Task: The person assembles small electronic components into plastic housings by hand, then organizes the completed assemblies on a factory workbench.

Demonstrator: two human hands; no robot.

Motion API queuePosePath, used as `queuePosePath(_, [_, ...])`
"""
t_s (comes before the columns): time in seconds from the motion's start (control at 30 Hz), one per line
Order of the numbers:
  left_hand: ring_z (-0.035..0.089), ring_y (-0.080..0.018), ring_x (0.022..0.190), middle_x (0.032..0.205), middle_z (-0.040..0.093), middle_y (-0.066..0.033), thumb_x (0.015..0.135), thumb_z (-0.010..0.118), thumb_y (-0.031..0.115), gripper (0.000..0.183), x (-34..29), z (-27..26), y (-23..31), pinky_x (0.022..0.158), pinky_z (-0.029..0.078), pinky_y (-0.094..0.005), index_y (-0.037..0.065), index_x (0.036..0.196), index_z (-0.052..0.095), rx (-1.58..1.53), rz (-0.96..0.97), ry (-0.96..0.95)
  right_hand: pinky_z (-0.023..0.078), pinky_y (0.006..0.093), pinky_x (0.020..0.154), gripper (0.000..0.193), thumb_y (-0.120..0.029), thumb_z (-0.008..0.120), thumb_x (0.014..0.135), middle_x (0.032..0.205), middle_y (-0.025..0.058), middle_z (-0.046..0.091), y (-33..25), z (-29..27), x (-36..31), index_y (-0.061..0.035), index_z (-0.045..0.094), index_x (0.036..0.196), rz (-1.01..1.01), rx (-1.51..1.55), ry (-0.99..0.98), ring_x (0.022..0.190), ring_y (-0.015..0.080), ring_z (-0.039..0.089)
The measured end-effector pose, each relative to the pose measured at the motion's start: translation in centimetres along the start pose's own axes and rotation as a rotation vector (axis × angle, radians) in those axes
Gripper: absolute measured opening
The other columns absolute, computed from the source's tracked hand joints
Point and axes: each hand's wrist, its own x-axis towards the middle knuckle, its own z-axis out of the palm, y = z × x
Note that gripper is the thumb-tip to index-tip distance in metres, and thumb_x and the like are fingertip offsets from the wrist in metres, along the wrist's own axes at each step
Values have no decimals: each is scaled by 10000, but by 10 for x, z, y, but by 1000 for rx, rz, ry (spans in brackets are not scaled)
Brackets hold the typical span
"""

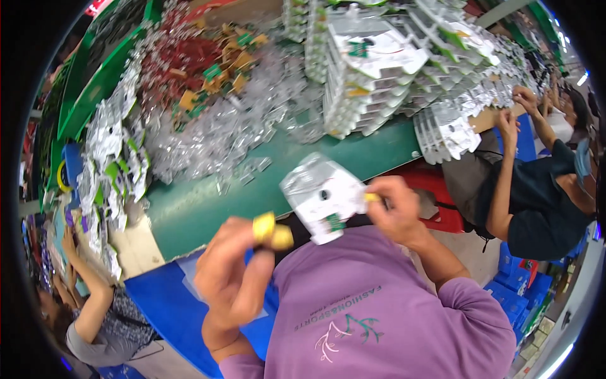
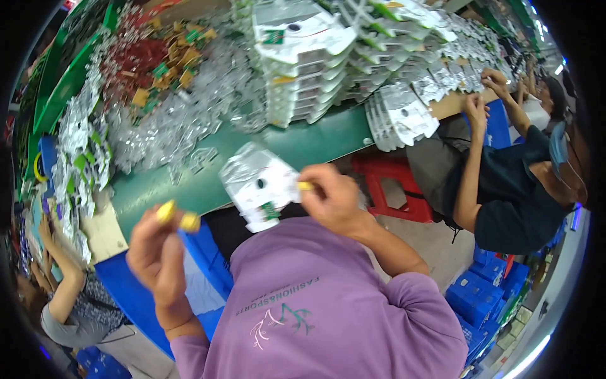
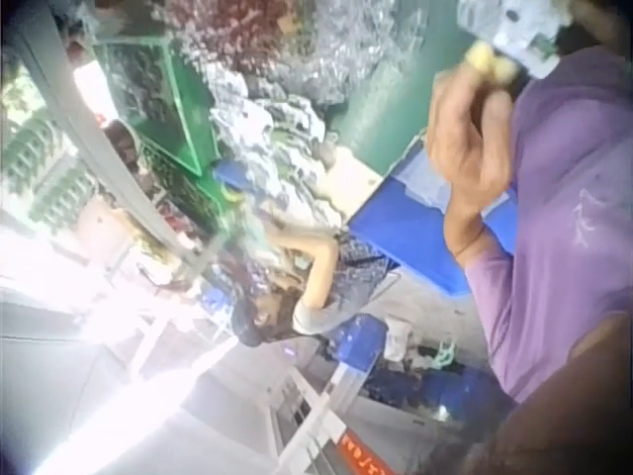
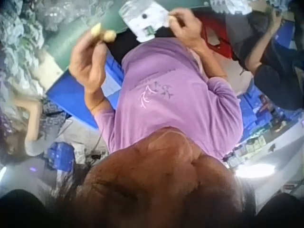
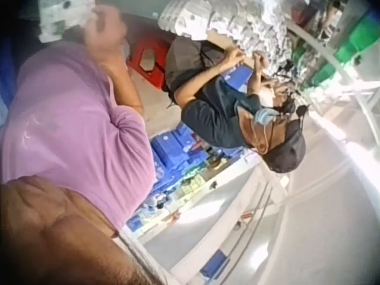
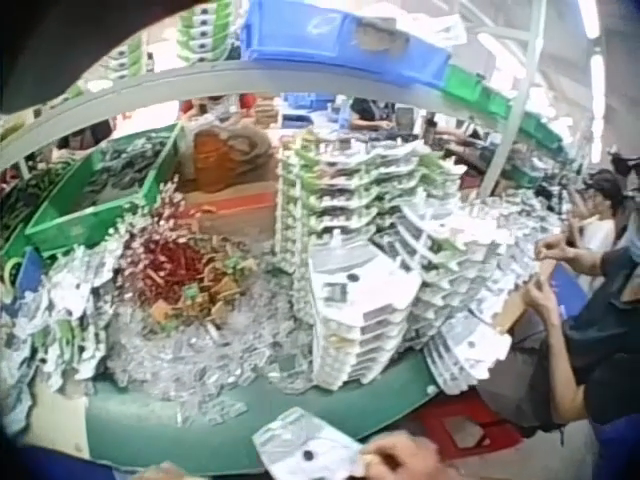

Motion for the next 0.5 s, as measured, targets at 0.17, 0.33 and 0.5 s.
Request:
queuePosePath(0.17, [544, -245, 659, 840, 539, -108, 941, 592, 120, 261, 36, 25, 81, 525, 479, -381, 61, 1177, 499, -879, -6, -160, 420, 169, 574, 179, 91, 523, 894, 814, -16, 574, 27, -115, -12, -24, 539, 1030, 204, 37, 450, 681, 13, 524])
queuePosePath(0.33, [577, -252, 708, 799, 538, -115, 903, 634, 87, 241, 28, 19, 93, 574, 511, -405, 40, 1089, 489, -955, -38, -220, 322, 160, 479, 152, 27, 537, 925, 763, -26, 557, 69, -176, 9, -21, 529, 1070, 288, 2, 512, 558, 10, 447])
queuePosePath(0.5, [571, -241, 715, 789, 535, -104, 900, 637, 83, 245, -12, 1, 106, 587, 499, -396, 42, 1089, 487, -936, -45, -124, 338, 165, 459, 177, -14, 569, 935, 721, -26, 555, 102, -178, 19, -22, 557, 1112, 251, 145, 547, 530, 21, 453])
